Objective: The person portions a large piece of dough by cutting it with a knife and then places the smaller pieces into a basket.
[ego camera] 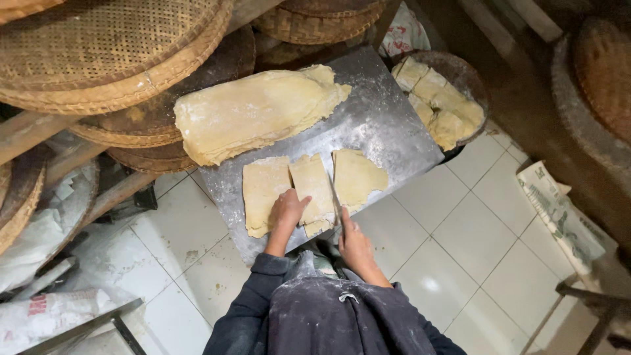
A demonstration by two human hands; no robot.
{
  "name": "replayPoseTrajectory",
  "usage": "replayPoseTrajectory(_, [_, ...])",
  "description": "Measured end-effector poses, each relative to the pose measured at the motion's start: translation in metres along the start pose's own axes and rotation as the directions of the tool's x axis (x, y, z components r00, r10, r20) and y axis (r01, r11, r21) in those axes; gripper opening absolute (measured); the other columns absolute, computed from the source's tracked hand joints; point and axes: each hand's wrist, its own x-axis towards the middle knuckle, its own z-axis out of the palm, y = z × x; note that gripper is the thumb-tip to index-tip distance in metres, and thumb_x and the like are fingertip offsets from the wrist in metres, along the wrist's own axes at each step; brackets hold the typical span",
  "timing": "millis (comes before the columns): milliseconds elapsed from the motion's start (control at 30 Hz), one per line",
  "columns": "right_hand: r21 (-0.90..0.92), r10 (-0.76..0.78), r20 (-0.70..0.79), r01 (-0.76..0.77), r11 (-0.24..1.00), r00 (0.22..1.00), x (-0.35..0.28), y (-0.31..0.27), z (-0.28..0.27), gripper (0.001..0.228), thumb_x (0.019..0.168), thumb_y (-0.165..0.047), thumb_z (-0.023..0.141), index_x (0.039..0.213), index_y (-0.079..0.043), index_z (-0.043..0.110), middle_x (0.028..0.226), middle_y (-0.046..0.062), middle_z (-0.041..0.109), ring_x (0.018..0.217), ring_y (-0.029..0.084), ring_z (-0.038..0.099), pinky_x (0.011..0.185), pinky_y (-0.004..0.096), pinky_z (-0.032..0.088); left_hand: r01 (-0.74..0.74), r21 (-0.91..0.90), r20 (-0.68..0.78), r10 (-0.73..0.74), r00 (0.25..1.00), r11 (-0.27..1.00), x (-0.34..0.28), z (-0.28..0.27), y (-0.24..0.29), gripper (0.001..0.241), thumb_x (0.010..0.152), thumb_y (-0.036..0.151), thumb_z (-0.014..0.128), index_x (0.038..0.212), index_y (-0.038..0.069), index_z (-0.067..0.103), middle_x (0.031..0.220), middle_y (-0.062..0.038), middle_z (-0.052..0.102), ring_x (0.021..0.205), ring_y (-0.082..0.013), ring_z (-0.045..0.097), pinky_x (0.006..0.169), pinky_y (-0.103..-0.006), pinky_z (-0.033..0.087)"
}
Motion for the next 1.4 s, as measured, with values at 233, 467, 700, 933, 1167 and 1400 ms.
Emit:
replayPoseTrajectory(233, [-0.161, 0.223, 0.037, -0.214, 0.963, 0.974, -0.007, -0.017, -0.002, 0.085, 0.092, -0.015, 0.057, 0.163, -0.029, 0.013, 0.118, 0.025, 0.062, 0.083, 0.048, 0.068, 0.073, 0.059, 0.055, -0.07, -0.07, -0.12, 0.061, 0.991, 0.995, -0.003, 0.01, -0.008, 0.045, 0.089, 0.048, 0.07, 0.107, 0.006, 0.066, 0.107, -0.022, 0.073, 0.102, -0.0454, 0.067, 0.083, -0.0556, 0.053])
replayPoseTrajectory(467, [-0.129, 0.177, -0.037, -0.181, 0.975, 0.983, -0.012, -0.027, 0.008, 0.082, 0.092, -0.016, 0.058, 0.162, -0.029, 0.017, 0.113, 0.024, 0.065, 0.081, 0.047, 0.068, 0.073, 0.058, 0.055, -0.074, -0.061, -0.112, 0.067, 0.991, 0.995, -0.007, 0.011, -0.01, 0.044, 0.091, 0.048, 0.066, 0.11, 0.009, 0.062, 0.103, -0.021, 0.073, 0.098, -0.0445, 0.068, 0.08, -0.0559, 0.054])
replayPoseTrajectory(700, [-0.187, 0.241, -0.053, -0.247, 0.951, 0.969, -0.019, -0.028, 0.015, 0.078, 0.095, -0.017, 0.055, 0.162, -0.035, 0.019, 0.11, 0.02, 0.066, 0.075, 0.044, 0.069, 0.068, 0.057, 0.056, -0.128, -0.016, -0.086, 0.126, 0.988, 0.992, -0.005, 0.006, -0.015, 0.044, 0.093, 0.049, 0.065, 0.109, 0.008, 0.062, 0.104, -0.022, 0.073, 0.099, -0.0451, 0.068, 0.082, -0.0562, 0.054])
replayPoseTrajectory(933, [-0.161, 0.176, -0.029, -0.178, 0.971, 0.984, -0.006, -0.01, 0.015, 0.08, 0.094, -0.015, 0.055, 0.162, -0.037, 0.019, 0.103, 0.022, 0.067, 0.075, 0.046, 0.068, 0.069, 0.059, 0.054, -0.139, -0.025, -0.076, 0.137, 0.988, 0.99, -0.002, 0.008, -0.015, 0.044, 0.093, 0.047, 0.065, 0.111, 0.006, 0.062, 0.105, -0.023, 0.073, 0.1, -0.0458, 0.068, 0.084, -0.0561, 0.053])
replayPoseTrajectory(1167, [0.17, -0.047, -0.23, 0.088, 0.982, 0.972, 0.032, 0.018, 0.006, 0.073, 0.091, -0.016, 0.06, 0.158, -0.021, 0.031, 0.115, 0.025, 0.069, 0.09, 0.045, 0.069, 0.076, 0.054, 0.055, -0.148, -0.11, -0.078, 0.14, 0.987, 0.983, -0.01, 0.001, -0.012, 0.041, 0.091, 0.042, 0.067, 0.11, 0.006, 0.063, 0.107, -0.025, 0.07, 0.102, -0.0477, 0.065, 0.086, -0.0558, 0.052])
replayPoseTrajectory(1400, [-0.073, -0.016, -0.429, -0.017, 0.997, 0.903, 0.155, 0.091, -0.056, 0.046, 0.092, -0.019, 0.064, 0.135, -0.004, 0.056, 0.129, 0.022, 0.062, 0.106, 0.042, 0.064, 0.081, 0.052, 0.053, -0.046, -0.136, -0.162, 0.024, 0.987, 0.99, -0.028, 0.011, 0.003, 0.051, 0.092, 0.037, 0.069, 0.126, 0.002, 0.056, 0.113, -0.025, 0.068, 0.107, -0.0457, 0.065, 0.086, -0.0542, 0.053])
